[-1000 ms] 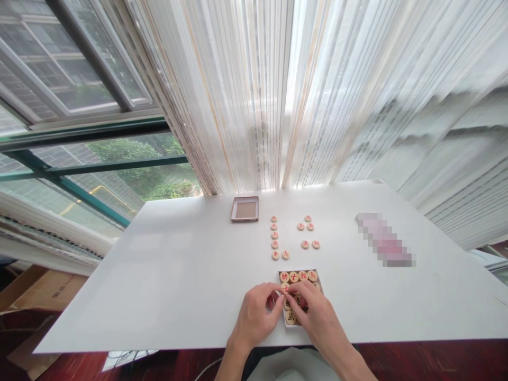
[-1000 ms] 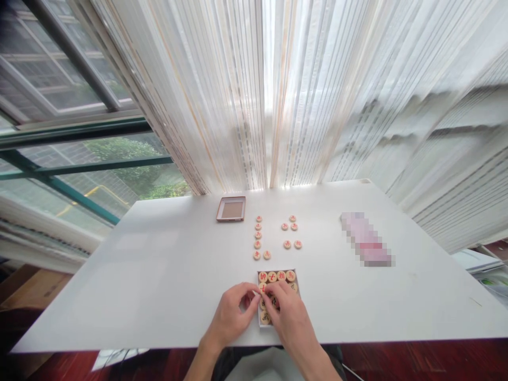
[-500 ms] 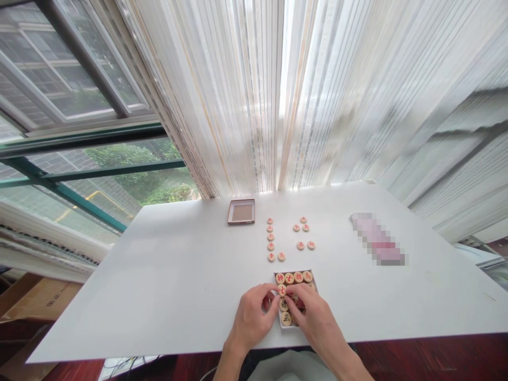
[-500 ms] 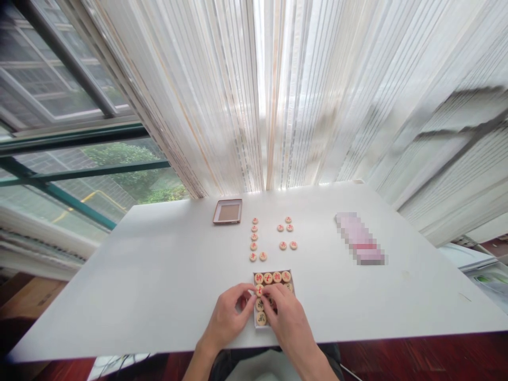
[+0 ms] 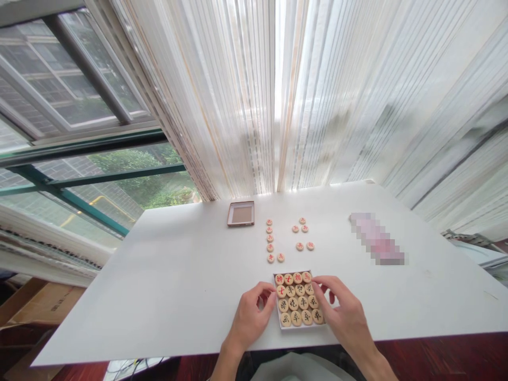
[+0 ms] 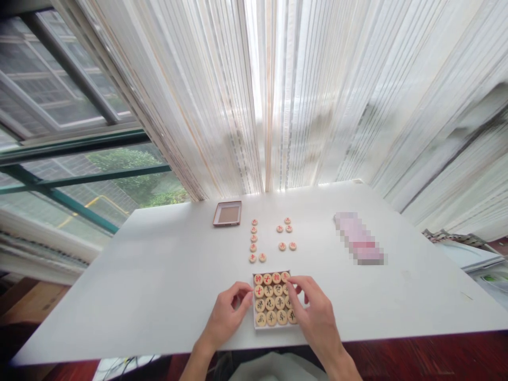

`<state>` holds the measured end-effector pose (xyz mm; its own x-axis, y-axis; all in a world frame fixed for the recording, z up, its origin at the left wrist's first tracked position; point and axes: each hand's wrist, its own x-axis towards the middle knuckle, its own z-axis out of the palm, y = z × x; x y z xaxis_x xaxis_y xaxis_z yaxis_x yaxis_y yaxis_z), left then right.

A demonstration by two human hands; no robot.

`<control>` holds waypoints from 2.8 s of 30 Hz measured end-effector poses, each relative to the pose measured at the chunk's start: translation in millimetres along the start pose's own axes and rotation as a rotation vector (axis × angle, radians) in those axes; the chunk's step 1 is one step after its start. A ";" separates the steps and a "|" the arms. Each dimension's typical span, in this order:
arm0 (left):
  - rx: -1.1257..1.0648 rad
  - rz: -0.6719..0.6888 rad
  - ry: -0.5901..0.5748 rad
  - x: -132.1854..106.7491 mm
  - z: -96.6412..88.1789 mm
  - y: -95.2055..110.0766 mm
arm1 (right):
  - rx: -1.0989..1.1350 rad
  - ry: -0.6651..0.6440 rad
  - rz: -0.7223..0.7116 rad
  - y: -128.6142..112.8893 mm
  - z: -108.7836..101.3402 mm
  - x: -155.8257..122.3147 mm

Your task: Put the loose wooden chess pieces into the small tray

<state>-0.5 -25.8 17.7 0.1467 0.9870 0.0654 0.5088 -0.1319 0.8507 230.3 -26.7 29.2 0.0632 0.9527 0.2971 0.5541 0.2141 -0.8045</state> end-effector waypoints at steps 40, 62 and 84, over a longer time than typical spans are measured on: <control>0.141 0.007 0.074 88.3 -42.3 0.1 | -0.048 0.076 0.151 55.3 -22.5 6.6; 0.298 0.223 -0.103 174.4 -44.4 -9.1 | -0.041 0.048 0.169 59.8 -21.3 6.6; 0.480 0.581 -0.429 190.0 44.1 48.0 | -0.033 0.067 0.156 59.7 -21.7 7.7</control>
<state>89.2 151.4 47.9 0.7523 0.6444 0.1371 0.5428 -0.7241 0.4255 281.9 -11.3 -5.4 0.2054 0.9570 0.2050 0.5605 0.0567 -0.8262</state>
